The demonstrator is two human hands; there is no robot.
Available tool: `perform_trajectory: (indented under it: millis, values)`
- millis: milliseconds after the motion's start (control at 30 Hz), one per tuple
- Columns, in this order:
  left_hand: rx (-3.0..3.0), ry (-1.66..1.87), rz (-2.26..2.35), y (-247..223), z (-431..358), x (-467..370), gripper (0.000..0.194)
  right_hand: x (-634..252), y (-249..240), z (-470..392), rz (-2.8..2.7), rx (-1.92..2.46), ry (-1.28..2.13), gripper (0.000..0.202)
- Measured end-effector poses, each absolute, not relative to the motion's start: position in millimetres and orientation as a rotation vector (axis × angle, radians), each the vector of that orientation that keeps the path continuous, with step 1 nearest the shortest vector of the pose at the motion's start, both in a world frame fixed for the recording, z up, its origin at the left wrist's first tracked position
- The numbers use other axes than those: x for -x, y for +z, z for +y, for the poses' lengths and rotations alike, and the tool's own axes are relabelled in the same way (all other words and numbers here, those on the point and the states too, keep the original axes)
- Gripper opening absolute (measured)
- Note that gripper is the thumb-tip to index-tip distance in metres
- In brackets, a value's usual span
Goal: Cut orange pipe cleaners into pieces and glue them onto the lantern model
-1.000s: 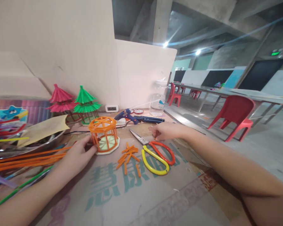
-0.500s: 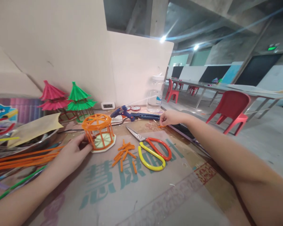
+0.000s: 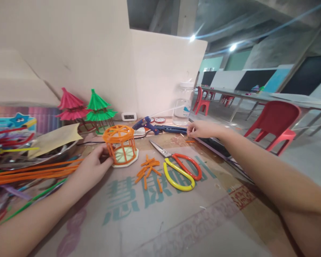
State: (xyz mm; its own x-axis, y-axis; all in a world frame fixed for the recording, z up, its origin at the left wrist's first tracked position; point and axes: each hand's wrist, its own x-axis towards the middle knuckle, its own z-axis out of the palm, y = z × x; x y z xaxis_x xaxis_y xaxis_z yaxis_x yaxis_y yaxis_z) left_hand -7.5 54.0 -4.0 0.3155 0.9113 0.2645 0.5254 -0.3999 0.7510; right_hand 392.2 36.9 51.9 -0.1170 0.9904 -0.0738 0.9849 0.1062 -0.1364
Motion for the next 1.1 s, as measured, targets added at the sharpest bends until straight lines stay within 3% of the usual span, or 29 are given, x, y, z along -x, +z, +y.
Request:
perform_trajectory:
  millis: [167, 333, 600, 867, 967, 1100]
  values:
    - [-2.037, 0.960, 1.245, -10.9, 55.5, 10.5, 0.035, -329.3, 58.9, 9.4, -2.307, 1.584, 0.505, 0.018]
    - [-2.021, 0.961, 1.223, -10.3, 51.8, 9.3, 0.034, -264.9, 33.4, -15.5, -2.245, 1.307, 0.412, 0.014]
    - [-2.047, 0.969, 1.213, -11.1, 52.5, 11.8, 0.029, -268.5, -3.0, -7.2, -2.181, 1.339, 0.256, 0.007]
    - [-2.062, 1.042, 1.238, -16.3, 47.8, 9.4, 0.033, -277.2, -21.9, 3.8, -2.323, 1.294, 0.180, 0.013]
    - [-2.195, 0.945, 1.351, 4.0, 54.9, 22.5, 0.036, -287.0, -26.3, 13.9, -2.292, 1.360, 0.184, 0.014]
    - [-2.400, 0.653, 1.476, 50.6, 62.3, 57.7, 0.021, -294.1, -30.1, 22.0, -2.269, 1.425, 0.180, 0.018]
